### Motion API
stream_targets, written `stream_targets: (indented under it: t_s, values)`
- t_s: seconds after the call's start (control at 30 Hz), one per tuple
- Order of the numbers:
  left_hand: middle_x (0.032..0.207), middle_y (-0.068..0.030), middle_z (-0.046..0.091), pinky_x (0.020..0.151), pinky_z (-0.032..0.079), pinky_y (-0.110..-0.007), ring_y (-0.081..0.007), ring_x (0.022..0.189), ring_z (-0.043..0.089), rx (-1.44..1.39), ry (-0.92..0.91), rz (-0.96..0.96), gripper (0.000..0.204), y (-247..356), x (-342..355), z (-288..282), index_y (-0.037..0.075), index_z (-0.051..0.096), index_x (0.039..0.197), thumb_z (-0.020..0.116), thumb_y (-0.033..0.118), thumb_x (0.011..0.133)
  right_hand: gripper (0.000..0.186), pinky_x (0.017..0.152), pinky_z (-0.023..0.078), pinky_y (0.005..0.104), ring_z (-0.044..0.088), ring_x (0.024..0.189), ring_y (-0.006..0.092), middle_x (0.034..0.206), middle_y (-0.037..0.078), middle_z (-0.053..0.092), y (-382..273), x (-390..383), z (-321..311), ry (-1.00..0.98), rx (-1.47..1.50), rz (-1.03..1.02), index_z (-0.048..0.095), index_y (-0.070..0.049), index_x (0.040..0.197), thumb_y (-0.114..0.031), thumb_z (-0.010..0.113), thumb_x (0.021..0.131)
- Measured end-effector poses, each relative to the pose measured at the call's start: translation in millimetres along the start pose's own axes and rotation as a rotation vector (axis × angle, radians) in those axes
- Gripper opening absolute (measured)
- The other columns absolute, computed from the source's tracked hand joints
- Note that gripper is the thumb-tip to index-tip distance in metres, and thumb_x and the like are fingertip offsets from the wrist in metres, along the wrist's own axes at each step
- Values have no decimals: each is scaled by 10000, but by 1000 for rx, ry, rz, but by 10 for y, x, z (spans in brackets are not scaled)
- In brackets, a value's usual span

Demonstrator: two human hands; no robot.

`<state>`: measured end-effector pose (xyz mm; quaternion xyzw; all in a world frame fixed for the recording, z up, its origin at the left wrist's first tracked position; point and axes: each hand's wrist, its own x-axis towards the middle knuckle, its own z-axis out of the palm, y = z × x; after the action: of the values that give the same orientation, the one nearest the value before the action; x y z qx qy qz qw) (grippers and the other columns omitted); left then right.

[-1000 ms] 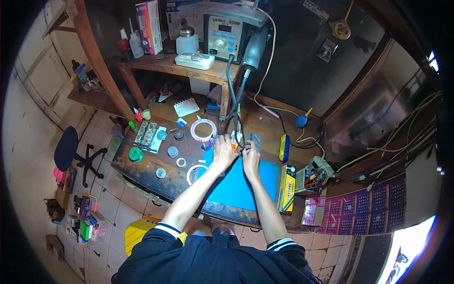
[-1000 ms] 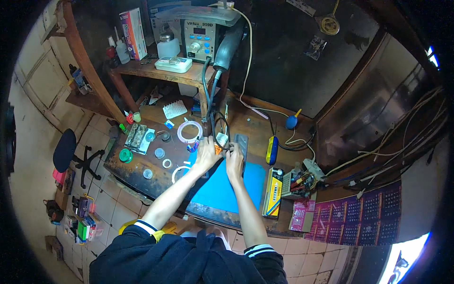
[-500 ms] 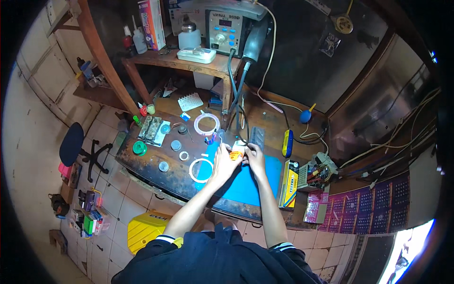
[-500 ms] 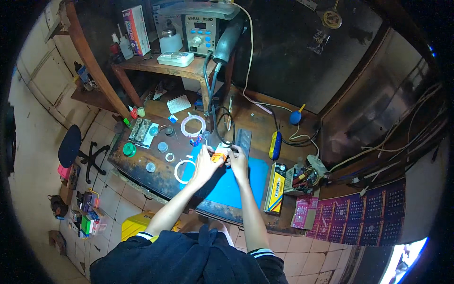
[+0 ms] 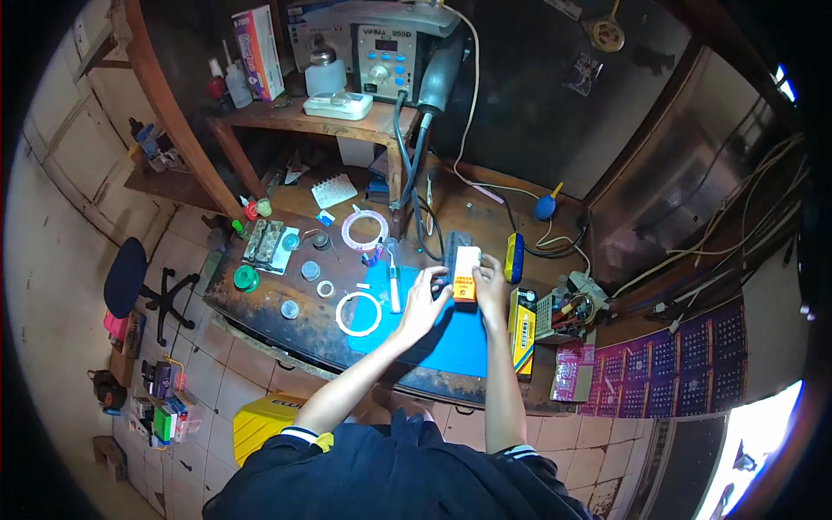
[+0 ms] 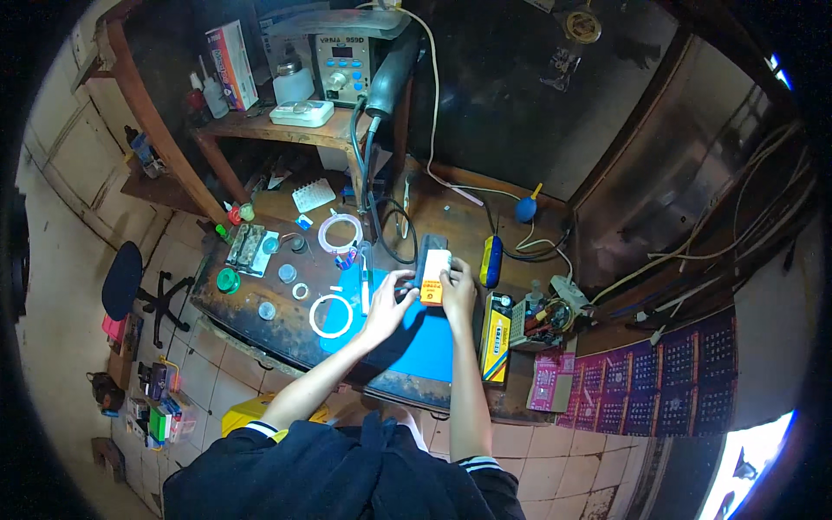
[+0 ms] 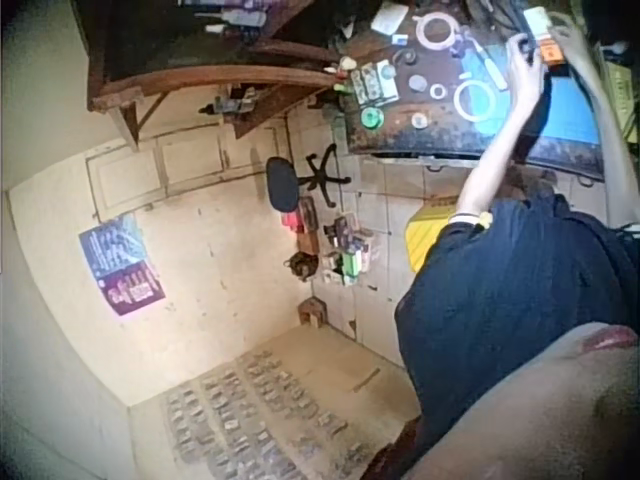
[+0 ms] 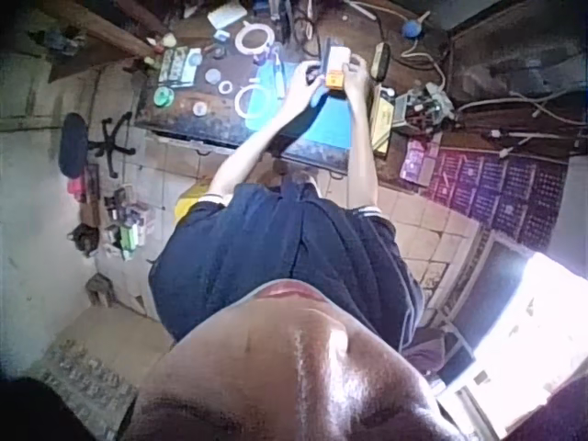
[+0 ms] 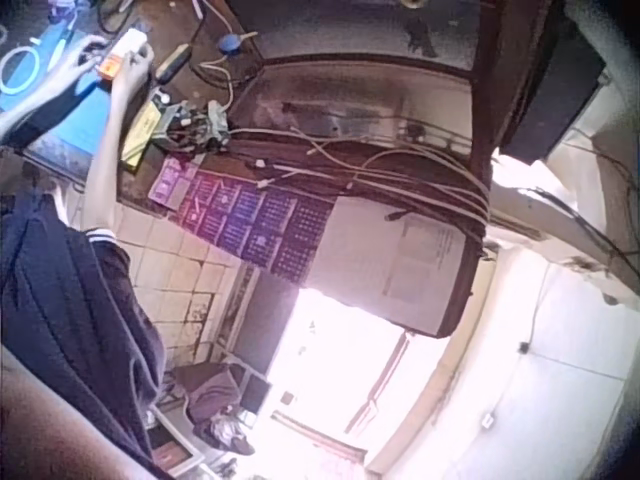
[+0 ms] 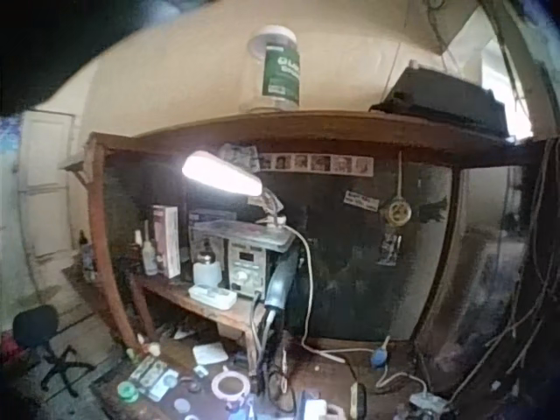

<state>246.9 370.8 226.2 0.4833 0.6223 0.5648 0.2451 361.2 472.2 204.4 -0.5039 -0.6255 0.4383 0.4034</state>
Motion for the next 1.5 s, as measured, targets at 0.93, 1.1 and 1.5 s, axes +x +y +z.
stream_targets:
  t_s: [0.93,1.1,1.5]
  values:
    - [901,-81,460,583,463,-221,-119,708,544,-61,479,-48,217,-403,86,-436,19,447,1002,585,98,855,170,771,463,372,598,858,321,912,176,614,-267,-237,819,-255,-168,-450,633,-6,957,-54,553,815]
    - [826,-65,441,575,422,-226,-117,665,480,-195,479,-98,278,-156,-13,-276,42,377,963,620,80,833,195,791,464,340,599,889,295,963,166,606,-448,-87,497,-249,-162,-346,627,-15,984,-61,528,822]
    - [1216,-207,458,989,325,-384,-337,1158,433,3,259,275,382,440,940,319,-7,407,1246,433,70,872,227,776,484,320,636,875,218,940,149,653,-272,802,209,-10,81,-231,632,-25,1005,-4,501,821]
